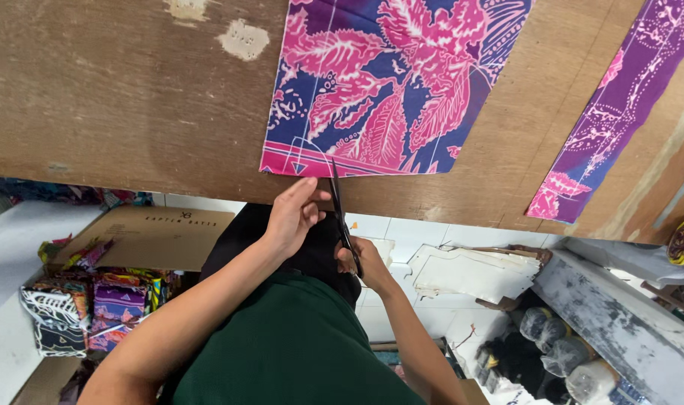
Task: The person cuts a large piece of purple and pink floral-patterned fabric into several strips and shaped pieces using scissors on a wooden table. The person repeatedly aligns the fabric, cuts along marked lines, and separates the cut pieces.
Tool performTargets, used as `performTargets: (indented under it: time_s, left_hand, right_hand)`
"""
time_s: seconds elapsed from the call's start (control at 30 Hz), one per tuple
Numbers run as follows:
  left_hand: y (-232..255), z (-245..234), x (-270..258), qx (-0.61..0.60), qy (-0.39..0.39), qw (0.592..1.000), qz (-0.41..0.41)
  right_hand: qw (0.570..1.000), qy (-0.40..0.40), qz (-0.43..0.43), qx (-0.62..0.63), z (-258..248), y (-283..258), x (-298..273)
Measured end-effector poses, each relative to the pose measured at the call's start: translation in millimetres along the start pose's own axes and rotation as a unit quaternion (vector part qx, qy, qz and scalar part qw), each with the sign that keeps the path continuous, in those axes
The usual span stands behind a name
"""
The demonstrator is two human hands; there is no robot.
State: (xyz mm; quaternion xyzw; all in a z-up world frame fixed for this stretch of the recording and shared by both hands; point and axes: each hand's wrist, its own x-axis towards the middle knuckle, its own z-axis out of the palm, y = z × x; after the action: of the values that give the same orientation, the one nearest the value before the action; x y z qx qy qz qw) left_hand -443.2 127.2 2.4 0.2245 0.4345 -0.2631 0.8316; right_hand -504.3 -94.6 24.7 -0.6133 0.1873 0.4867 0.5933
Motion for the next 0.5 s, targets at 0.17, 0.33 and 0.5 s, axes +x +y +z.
performTargets:
  time_s: [0.17, 0.33, 0.5]
  left_hand:
    - [-5, 15, 12, 0.087, 0.1, 0.989, 0.061]
    - [-7, 20, 12, 0.103, 0.126, 0.983, 0.087]
    - [-5, 23, 13, 0.097, 0.127, 0.983, 0.091]
  right_hand:
    - [1.0, 0.007, -0.02, -0.007, 2, 0, 8]
    - [1.0, 0.01, -0.025, -0.009, -1, 6, 12]
    - [1.0, 0.013, -0.005, -0.018, -5, 6, 13]
